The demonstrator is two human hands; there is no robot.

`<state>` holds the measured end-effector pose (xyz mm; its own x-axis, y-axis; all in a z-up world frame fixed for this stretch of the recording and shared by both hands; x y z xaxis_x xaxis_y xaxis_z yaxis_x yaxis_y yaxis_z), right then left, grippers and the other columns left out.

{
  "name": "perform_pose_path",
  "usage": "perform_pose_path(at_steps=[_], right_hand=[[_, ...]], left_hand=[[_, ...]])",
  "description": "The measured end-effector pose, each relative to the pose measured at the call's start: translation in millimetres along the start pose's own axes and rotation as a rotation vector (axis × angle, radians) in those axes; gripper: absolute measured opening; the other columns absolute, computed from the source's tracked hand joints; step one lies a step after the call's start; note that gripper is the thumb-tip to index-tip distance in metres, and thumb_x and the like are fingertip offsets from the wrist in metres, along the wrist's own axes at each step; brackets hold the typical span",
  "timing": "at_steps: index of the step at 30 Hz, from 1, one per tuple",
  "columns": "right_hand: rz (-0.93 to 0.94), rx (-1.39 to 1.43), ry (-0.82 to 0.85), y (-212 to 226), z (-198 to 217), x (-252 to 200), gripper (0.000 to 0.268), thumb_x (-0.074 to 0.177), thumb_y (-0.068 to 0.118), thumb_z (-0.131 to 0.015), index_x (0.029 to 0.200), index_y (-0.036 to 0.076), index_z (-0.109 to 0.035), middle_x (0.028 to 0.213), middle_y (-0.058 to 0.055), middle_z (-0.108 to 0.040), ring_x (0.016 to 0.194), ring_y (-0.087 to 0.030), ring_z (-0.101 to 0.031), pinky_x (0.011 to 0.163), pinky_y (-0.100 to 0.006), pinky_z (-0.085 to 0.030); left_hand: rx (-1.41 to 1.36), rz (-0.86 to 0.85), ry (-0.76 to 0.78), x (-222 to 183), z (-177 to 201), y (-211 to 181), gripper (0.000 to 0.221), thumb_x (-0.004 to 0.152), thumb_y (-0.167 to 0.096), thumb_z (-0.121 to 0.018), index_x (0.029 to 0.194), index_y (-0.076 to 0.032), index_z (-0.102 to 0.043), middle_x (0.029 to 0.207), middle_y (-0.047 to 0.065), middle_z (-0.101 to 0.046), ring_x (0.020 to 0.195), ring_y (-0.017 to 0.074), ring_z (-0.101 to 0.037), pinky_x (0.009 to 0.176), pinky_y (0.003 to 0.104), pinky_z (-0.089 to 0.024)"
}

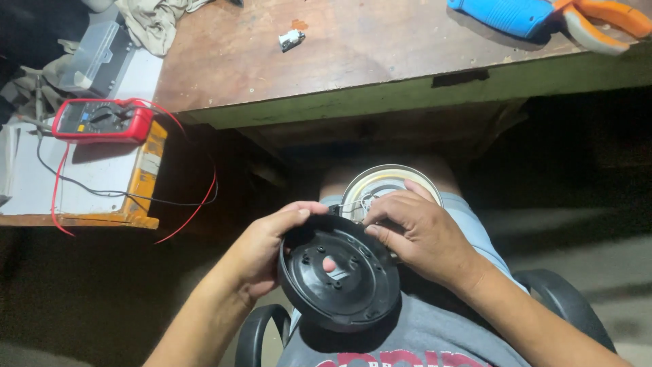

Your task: Assembling and securing the base components of an electric appliance using an electric screwdriver on a repair bench.

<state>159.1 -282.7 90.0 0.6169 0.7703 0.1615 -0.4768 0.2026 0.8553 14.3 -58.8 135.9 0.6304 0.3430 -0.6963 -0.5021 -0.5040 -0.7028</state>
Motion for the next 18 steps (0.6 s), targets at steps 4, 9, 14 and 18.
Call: perform_pose_path(at_steps=[4,9,14,18], right_hand=[[0.088,-0.039,0.071,2.3,3.9,0.8,0.009,0.1,0.028,-0.091,0.108,0.027,-0.093,0.108,0.003,-0.092,0.12,-0.022,-0.081,0.139,-0.066,-0.029],[0.217,-0.074,0.185,10.1,11.2,6.2,0.008,0.101,0.034,-0.09,0.105,0.028,-0.094,0.103,0.005,-0.087,0.106,-0.02,-0.079,0.13,-0.065,-0.031],[0.269,-0.086,0.223,18.8,14.8,11.5,0.009,0.105,0.033,-0.085,0.105,0.027,-0.092,0.097,0.005,-0.082,0.098,-0.019,-0.074,0.113,-0.049,-0.041],[0.236,-0.073,0.24,18.7,13.6,11.7,0.006,0.104,0.029,-0.087,0.106,0.026,-0.091,0.097,0.004,-0.082,0.099,-0.02,-0.075,0.123,-0.056,-0.039]], left_hand=[[-0.109,0.148,-0.099,-15.8,-21.9,9.3,0.045,0.112,-0.036,-0.067,0.142,-0.006,-0.082,0.129,0.031,-0.079,0.107,0.0434,-0.078,0.091,0.057,-0.065],[-0.272,0.22,-0.134,-38.7,-34.3,24.1,0.074,0.108,-0.061,-0.063,0.15,-0.002,-0.078,0.117,0.023,-0.082,0.092,0.033,-0.077,0.088,0.048,-0.064],[-0.666,-0.181,0.633,-48.6,-8.5,59.2,0.073,0.124,-0.037,-0.052,0.188,-0.013,-0.025,0.168,0.03,-0.065,0.146,0.0524,-0.074,0.129,0.062,-0.054],[-0.596,-0.24,0.707,-54.5,20.6,75.5,0.106,0.111,-0.017,-0.082,0.191,-0.022,-0.012,0.182,0.033,-0.046,0.16,0.0493,-0.062,0.128,0.063,-0.057]])
Point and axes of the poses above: each hand's wrist, its own x-axis towards the middle knuckle, its own z-axis out of the back of the hand, y = z × x, the point moved 3 cm from there along x, towards the middle knuckle
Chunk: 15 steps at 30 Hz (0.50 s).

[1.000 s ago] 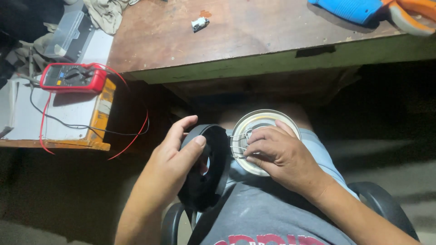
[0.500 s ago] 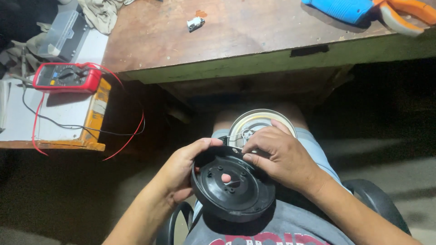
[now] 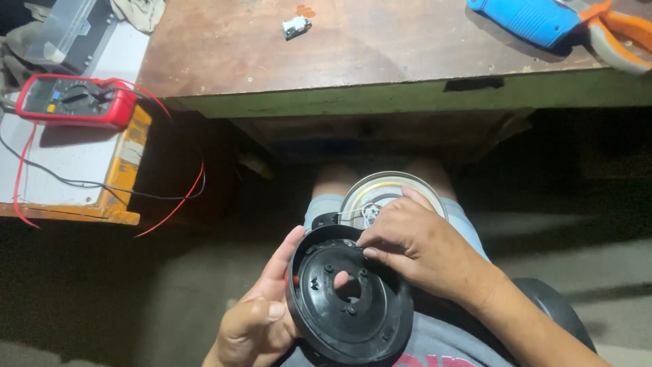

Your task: Assembling and securing the base components of an electric appliance using an electric screwdriver on a repair bench.

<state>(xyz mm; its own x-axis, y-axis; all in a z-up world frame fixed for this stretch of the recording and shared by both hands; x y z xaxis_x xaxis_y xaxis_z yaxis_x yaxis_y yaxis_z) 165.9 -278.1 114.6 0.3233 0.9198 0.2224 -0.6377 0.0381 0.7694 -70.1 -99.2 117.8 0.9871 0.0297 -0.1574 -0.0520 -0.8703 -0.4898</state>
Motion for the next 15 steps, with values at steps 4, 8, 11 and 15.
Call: perform_pose_path(at_steps=[4,8,11,15], right_hand=[[0.057,0.0,-0.029,-4.5,-2.1,1.3,0.008,0.106,0.032,-0.084,0.108,0.025,-0.089,0.098,0.004,-0.081,0.099,-0.021,-0.075,0.121,-0.053,-0.039],[0.06,0.007,-0.038,-5.1,-3.9,1.9,0.009,0.107,0.033,-0.083,0.108,0.026,-0.088,0.098,0.004,-0.079,0.098,-0.02,-0.075,0.128,-0.058,-0.034],[0.057,0.01,-0.011,-4.0,-4.9,3.8,0.009,0.106,0.032,-0.084,0.111,0.027,-0.09,0.101,0.007,-0.085,0.102,-0.02,-0.077,0.132,-0.065,-0.031],[0.106,0.046,-0.025,-12.8,-12.8,3.3,0.028,0.099,0.015,-0.066,0.11,0.03,-0.087,0.089,0.012,-0.074,0.086,-0.018,-0.069,0.13,-0.061,-0.032]], left_hand=[[0.796,0.024,-0.126,-5.0,22.0,-4.0,0.101,0.104,-0.012,-0.08,0.188,-0.031,-0.026,0.174,0.02,-0.041,0.136,0.0222,-0.058,0.096,0.039,-0.069],[1.676,-0.537,0.041,10.9,16.7,-24.3,0.046,0.115,-0.031,-0.08,0.156,-0.014,-0.07,0.182,0.033,-0.052,0.169,0.044,-0.061,0.129,0.052,-0.064],[1.549,-0.549,0.101,34.2,9.9,-33.6,0.049,0.125,-0.052,-0.058,0.143,-0.009,-0.075,0.148,0.016,-0.083,0.144,0.0403,-0.08,0.127,0.055,-0.064],[1.354,-0.263,-0.113,68.2,36.5,-41.1,0.078,0.108,-0.08,-0.065,0.135,-0.007,-0.078,0.12,0.005,-0.079,0.109,0.0189,-0.075,0.097,0.036,-0.059]])
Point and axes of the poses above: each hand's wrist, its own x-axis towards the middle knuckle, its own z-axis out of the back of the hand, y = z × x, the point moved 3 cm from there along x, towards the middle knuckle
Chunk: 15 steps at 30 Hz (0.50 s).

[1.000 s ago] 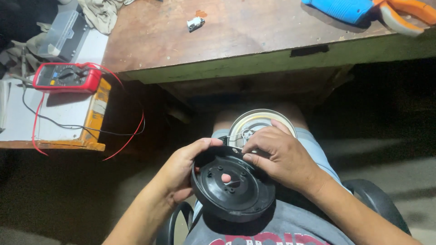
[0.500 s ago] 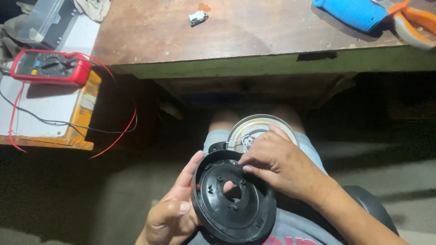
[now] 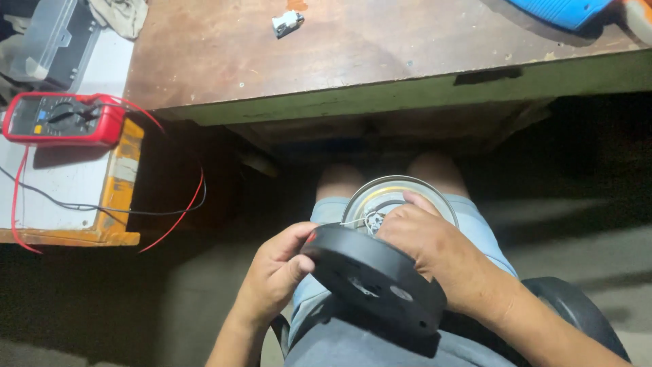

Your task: Assembling and securing the base components of an electric appliance using an electric screwdriver on a repair bench.

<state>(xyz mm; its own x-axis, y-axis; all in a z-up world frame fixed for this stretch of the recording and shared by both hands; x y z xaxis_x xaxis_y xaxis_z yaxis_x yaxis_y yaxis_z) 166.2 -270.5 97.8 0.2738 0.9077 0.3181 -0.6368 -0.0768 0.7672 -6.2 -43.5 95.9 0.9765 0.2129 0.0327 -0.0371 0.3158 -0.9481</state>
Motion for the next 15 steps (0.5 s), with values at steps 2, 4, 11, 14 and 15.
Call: perform_pose_path(at_steps=[2,4,11,14,15], right_hand=[[-0.044,-0.073,-0.042,-6.6,-4.3,-3.8,0.005,0.103,0.014,-0.069,0.1,0.015,-0.072,0.09,-0.001,-0.065,0.09,-0.022,-0.068,0.136,-0.066,-0.037],[-0.074,-0.024,-0.07,-9.5,-2.0,-3.3,0.006,0.102,0.016,-0.07,0.104,0.015,-0.076,0.095,-0.002,-0.07,0.094,-0.022,-0.072,0.137,-0.066,-0.036],[-0.107,0.115,-0.117,-27.9,2.0,-6.2,0.025,0.107,0.022,-0.075,0.13,0.017,-0.085,0.118,-0.003,-0.081,0.115,-0.022,-0.08,0.146,-0.068,-0.027],[-0.078,0.065,-0.1,-45.5,-6.9,-11.8,0.022,0.104,0.029,-0.077,0.122,0.018,-0.085,0.116,-0.003,-0.078,0.114,-0.021,-0.078,0.145,-0.068,-0.027],[-0.079,0.064,-0.101,-43.9,-7.0,-10.1,0.022,0.104,0.029,-0.077,0.122,0.018,-0.085,0.116,-0.003,-0.078,0.114,-0.021,-0.078,0.145,-0.068,-0.027]], left_hand=[[-0.244,0.288,0.05,16.2,-5.8,11.7,0.085,0.098,-0.076,-0.072,0.143,-0.004,-0.083,0.131,0.007,-0.086,0.124,0.0202,-0.08,0.109,0.038,-0.063],[-0.209,0.329,0.022,17.7,-13.0,12.4,0.083,0.099,-0.073,-0.071,0.145,-0.006,-0.083,0.136,0.008,-0.087,0.129,0.0207,-0.08,0.112,0.038,-0.063],[-0.4,0.491,-0.095,13.0,-46.7,-5.8,0.095,0.098,-0.052,-0.08,0.181,-0.017,-0.05,0.166,0.011,-0.075,0.151,0.0196,-0.072,0.127,0.036,-0.055],[0.057,0.477,-0.08,13.2,-53.6,-35.4,0.1,0.082,-0.051,-0.095,0.174,-0.033,-0.059,0.169,-0.004,-0.079,0.15,0.015,-0.077,0.125,0.035,-0.055],[0.057,0.476,-0.08,16.1,-55.8,-43.8,0.1,0.082,-0.051,-0.095,0.174,-0.033,-0.059,0.169,-0.004,-0.079,0.15,0.015,-0.077,0.125,0.035,-0.055]])
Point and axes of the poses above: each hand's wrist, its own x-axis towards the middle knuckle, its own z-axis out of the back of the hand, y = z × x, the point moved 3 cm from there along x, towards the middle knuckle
